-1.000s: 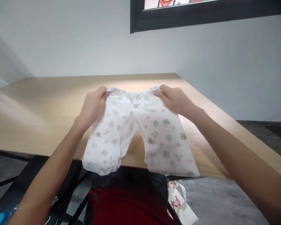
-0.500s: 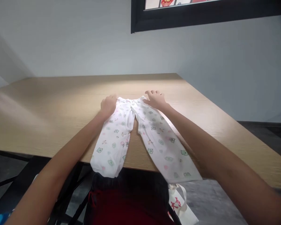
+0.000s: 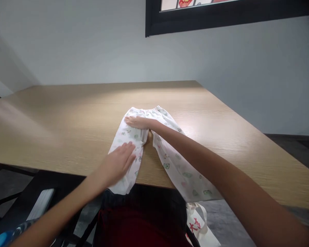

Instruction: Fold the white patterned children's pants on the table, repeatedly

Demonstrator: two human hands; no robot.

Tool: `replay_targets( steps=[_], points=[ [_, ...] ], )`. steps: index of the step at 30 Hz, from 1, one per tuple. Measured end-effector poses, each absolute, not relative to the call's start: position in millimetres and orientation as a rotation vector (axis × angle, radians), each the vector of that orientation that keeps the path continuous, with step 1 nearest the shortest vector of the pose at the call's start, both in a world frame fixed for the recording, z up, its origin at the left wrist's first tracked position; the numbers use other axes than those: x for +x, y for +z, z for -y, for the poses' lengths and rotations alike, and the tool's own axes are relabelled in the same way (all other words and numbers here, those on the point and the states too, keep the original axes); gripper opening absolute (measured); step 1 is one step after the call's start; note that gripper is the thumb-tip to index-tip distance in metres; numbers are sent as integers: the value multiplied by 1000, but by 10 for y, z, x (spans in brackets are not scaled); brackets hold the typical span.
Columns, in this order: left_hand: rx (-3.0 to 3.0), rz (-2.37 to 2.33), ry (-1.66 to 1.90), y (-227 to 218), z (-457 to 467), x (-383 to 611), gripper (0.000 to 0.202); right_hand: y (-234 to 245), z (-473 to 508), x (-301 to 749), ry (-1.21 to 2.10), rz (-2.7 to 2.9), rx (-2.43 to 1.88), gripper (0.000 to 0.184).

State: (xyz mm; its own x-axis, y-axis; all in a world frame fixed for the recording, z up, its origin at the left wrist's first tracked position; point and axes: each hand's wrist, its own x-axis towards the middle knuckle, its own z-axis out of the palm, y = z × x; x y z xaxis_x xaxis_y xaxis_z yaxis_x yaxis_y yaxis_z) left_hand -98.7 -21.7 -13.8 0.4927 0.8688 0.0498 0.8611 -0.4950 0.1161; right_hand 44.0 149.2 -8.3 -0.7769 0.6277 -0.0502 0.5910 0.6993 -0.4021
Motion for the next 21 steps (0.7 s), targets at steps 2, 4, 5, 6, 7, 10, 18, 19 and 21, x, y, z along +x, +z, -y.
replay_targets(
  steps=[2, 4, 5, 6, 7, 10, 18, 19, 21],
  points=[
    [2760, -1592, 237, -209, 646, -1051, 46, -86, -1607, 406, 510, 2841, -1035, 43],
    [2853, -1629, 313, -246, 958, -1113, 49, -71, -1683, 411, 524, 2824, -1085, 48],
    [2875, -1638, 331, -243, 1044, -1138, 51, -57, -1707, 436, 564, 2805, -1109, 51],
    [2884, -1647, 334, -224, 1080, -1155, 53, -41, -1722, 481, 628, 2771, -1122, 54],
    [2882, -1650, 321, -191, 1064, -1158, 53, -21, -1728, 546, 706, 2721, -1112, 55],
    [2888, -1586, 241, -61, 771, -1031, 45, 40, -1698, 850, 889, 2485, -1026, 54],
    [2800, -1145, 176, 2, -624, 133, 48, -32, -1425, 1743, 933, 2288, -1069, 45],
    [2799, -1114, 157, -9, -723, 232, 49, -76, -1388, 1793, 954, 2292, -1090, 44],
    [2776, -1109, 128, -31, -769, 337, 52, -172, -1340, 1845, 920, 2360, -1108, 42]
  ],
)
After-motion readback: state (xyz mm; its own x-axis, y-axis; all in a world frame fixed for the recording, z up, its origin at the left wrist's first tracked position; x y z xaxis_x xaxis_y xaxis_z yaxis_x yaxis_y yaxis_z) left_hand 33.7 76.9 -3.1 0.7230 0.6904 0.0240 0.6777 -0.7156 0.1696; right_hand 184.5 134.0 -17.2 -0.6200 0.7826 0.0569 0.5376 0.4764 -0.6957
